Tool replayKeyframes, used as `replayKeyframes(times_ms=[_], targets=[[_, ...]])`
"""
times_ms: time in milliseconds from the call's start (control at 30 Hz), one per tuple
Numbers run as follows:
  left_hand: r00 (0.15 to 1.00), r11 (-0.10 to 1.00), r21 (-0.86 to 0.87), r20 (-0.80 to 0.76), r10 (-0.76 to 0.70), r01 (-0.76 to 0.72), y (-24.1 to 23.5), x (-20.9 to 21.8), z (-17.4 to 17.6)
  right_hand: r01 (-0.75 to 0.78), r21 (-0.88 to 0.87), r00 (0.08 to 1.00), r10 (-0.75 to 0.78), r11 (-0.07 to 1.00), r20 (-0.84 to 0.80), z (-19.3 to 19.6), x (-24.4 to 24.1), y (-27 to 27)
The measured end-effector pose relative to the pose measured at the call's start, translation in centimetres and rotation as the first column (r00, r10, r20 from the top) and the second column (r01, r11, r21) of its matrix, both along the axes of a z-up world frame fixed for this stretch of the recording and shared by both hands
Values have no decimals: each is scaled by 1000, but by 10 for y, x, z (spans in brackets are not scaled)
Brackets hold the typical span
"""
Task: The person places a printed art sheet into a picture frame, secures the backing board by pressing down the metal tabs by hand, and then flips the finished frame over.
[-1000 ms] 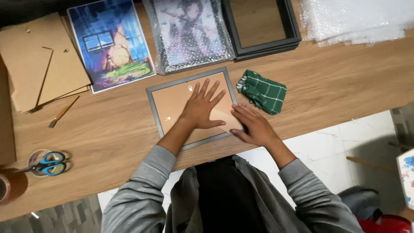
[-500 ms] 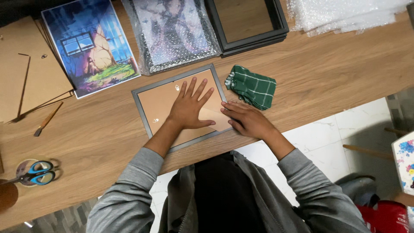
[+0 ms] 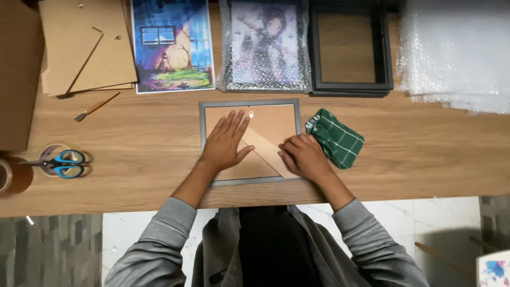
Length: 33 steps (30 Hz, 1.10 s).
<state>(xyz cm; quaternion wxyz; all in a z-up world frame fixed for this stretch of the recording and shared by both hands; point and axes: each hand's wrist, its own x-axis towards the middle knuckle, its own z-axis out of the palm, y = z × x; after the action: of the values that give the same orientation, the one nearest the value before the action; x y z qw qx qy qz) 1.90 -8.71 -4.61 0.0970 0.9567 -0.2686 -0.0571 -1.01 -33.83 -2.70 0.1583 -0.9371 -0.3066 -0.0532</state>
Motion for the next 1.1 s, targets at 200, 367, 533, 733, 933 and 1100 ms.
replayKeyframes(times_ms=[200, 367, 533, 733, 933, 1100], targets=[[1000, 999, -32, -19, 24, -25, 0, -2, -2, 32, 150, 992, -13, 988, -123, -6, 60, 33], [997, 998, -36, -63, 43, -46, 0, -1, 8, -64, 229, 992, 87, 971, -94, -14, 98, 53], [989, 999, 1, -141, 40, -40, -1, 2, 17, -141, 261, 980, 172, 955, -100, -20, 111, 54], [987, 999, 26, -158, 44, -40, -2, 2, 22, -160, 284, 974, 197, 945, -109, -29, 114, 52], [987, 998, -25, -151, 51, -56, -2, 1, 20, -267, 175, 960, 277, 948, -34, -41, 118, 47], [993, 999, -18, -113, 42, -45, -2, 0, 17, -339, -66, 935, 344, 938, 91, -37, 117, 50]])
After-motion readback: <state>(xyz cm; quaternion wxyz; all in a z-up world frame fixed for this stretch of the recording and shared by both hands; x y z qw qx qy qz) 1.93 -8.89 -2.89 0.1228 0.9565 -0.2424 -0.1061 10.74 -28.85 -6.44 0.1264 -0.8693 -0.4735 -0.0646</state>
